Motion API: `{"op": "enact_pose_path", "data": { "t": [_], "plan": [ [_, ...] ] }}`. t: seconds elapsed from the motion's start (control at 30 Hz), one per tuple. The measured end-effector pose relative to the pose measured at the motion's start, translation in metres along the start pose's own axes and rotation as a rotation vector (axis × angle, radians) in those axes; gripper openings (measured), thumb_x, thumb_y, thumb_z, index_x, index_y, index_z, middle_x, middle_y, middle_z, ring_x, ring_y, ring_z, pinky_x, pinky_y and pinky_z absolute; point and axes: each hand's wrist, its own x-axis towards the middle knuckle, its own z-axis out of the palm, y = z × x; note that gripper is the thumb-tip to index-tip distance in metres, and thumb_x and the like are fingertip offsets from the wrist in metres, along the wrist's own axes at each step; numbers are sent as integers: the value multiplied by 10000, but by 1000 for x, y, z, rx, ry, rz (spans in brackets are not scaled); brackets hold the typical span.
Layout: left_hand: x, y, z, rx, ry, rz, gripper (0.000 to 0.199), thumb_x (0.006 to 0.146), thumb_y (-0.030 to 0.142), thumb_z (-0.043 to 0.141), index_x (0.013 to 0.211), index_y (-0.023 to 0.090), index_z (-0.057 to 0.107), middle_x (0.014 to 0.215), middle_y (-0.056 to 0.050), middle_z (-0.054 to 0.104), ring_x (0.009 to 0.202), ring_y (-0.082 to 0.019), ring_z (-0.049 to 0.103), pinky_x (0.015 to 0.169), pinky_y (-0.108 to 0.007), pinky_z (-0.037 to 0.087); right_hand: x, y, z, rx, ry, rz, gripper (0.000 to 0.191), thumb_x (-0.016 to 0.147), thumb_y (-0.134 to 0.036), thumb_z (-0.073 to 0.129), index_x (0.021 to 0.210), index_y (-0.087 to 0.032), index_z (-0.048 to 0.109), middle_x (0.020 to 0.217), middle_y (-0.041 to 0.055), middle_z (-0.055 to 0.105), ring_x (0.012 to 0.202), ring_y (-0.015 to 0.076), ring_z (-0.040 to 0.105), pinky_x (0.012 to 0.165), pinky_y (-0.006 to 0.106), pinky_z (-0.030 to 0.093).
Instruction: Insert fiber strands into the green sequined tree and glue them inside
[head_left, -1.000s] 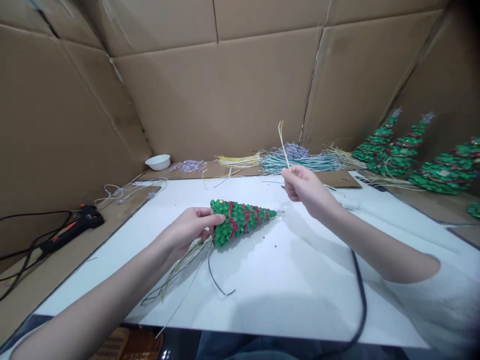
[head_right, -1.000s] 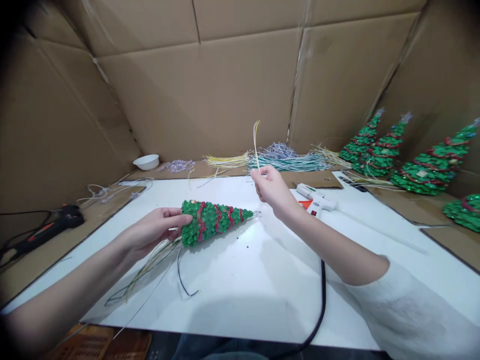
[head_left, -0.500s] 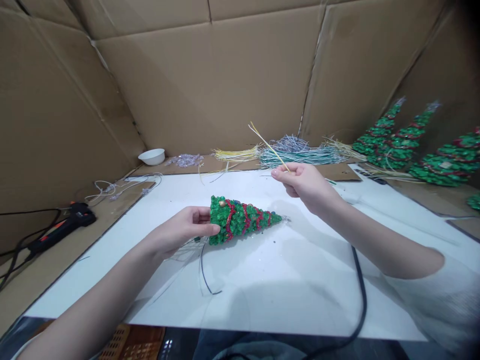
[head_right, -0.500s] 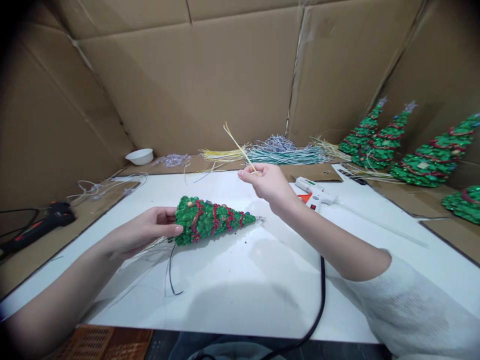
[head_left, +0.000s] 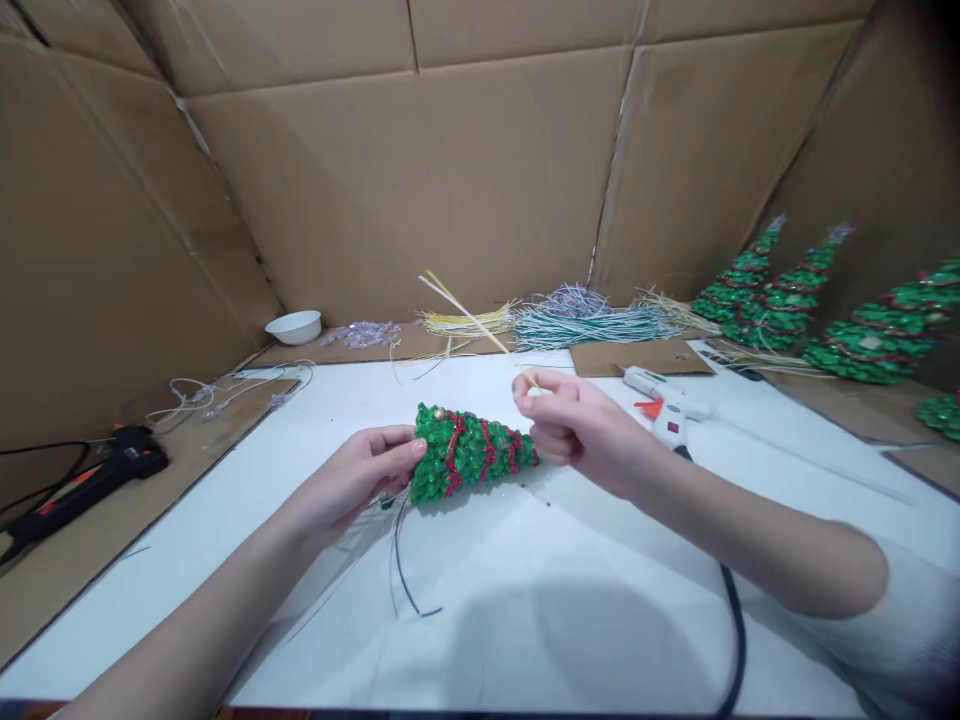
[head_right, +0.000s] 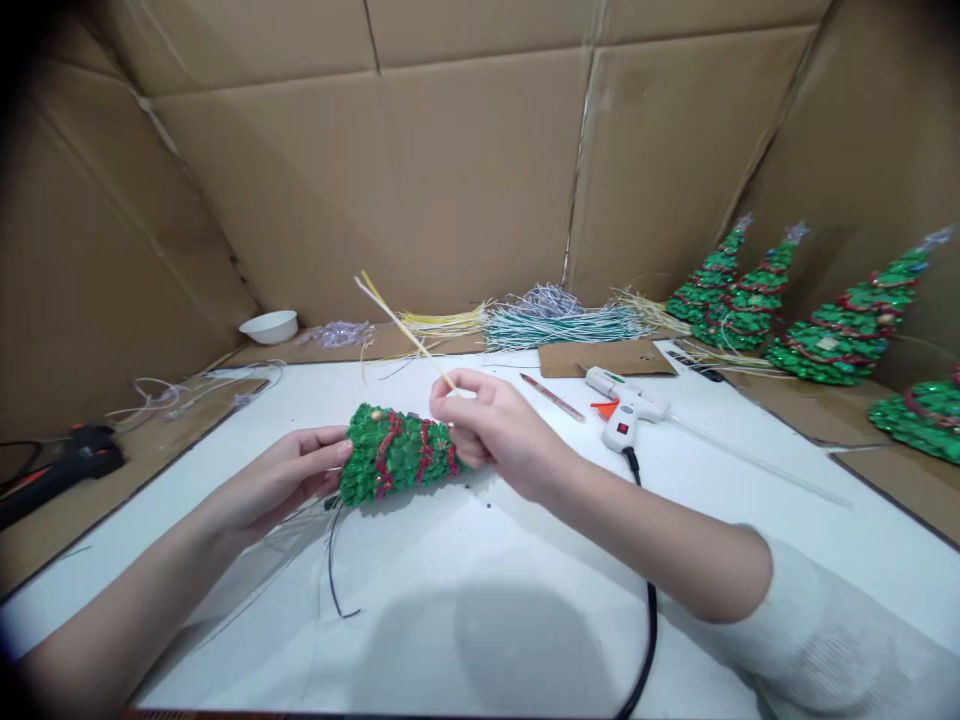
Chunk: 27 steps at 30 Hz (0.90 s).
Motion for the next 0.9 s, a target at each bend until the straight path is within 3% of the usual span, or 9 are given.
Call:
{"op": "enact_pose_path", "data": {
  "t": [0.17, 0.4, 0.47, 0.5, 0.6, 0.63, 0.73, 0.8, 0.9],
  "plan": [
    [6, -4, 2, -37, 58, 49, 317, 806, 429, 567, 654, 155, 517, 596, 35, 418, 537, -89, 325, 523, -226, 272, -4, 10, 9, 131, -158, 7, 133, 779, -196, 573, 753, -214, 444, 431, -136, 218, 375, 28, 118, 374, 169, 132],
    [7, -3, 4, 40, 121, 58, 368, 794, 495, 545, 643, 162, 500, 573, 43, 377, 524, -95, 314, 499, -228, 267, -5, 13, 12, 170, -168, 27, 174, 747, -223, 649, 742, -195, 478, 470, -128, 345, 363, 9, 154, 363, 158, 131],
    [3, -2, 5, 144, 262, 75, 345, 794, 499, 540, 686, 173, 510, 588, 42, 388, 524, -102, 336, 493, -235, 283, -5, 13, 13, 158, -154, 25, 169, 740, -234, 657, 738, -192, 493, 475, -123, 364, 363, 9, 162, 360, 162, 129],
    [0, -1, 7, 208, 396, 123, 311, 794, 487, 547, 742, 181, 522, 613, 40, 404, 533, -106, 358, 493, -237, 298, -5, 14, 14, 155, -147, 25, 165, 740, -238, 658, 736, -192, 499, 470, -122, 362, 364, 11, 161, 360, 163, 127],
    [-14, 4, 17, 452, 842, 487, 184, 804, 360, 588, 897, 216, 521, 719, 30, 473, 618, -118, 450, 553, -243, 376, -6, 15, 14, 137, -138, 30, 160, 739, -245, 662, 724, -194, 511, 432, -127, 324, 371, 18, 148, 366, 170, 122],
    [-19, 6, 22, 572, 881, 634, 120, 810, 296, 590, 878, 215, 532, 745, 21, 506, 661, -124, 479, 600, -250, 401, -6, 15, 15, 127, -140, 33, 161, 740, -250, 663, 720, -195, 513, 418, -130, 308, 371, 20, 147, 368, 173, 120],
    [-31, 16, 41, 940, 701, 947, 135, 779, 144, 622, 894, 205, 587, 824, -2, 595, 705, -123, 538, 636, -253, 442, -7, 18, 15, 92, -145, 33, 148, 744, -259, 662, 728, -196, 529, 411, -128, 309, 368, 24, 161, 373, 180, 120],
    [-34, 22, 53, 1016, 584, 1008, 184, 778, 104, 616, 935, 198, 596, 874, -24, 627, 782, -138, 577, 690, -265, 470, -8, 20, 16, 68, -134, 30, 136, 743, -258, 663, 736, -196, 543, 427, -123, 329, 373, 25, 183, 376, 181, 132],
    [-34, 30, 63, 1041, 527, 1057, 188, 777, 95, 611, 936, 195, 603, 859, -34, 656, 768, -148, 590, 679, -286, 479, -8, 23, 16, 22, -113, 32, 134, 739, -268, 668, 735, -194, 556, 448, -114, 342, 385, 28, 220, 381, 179, 157]
  ]
}}
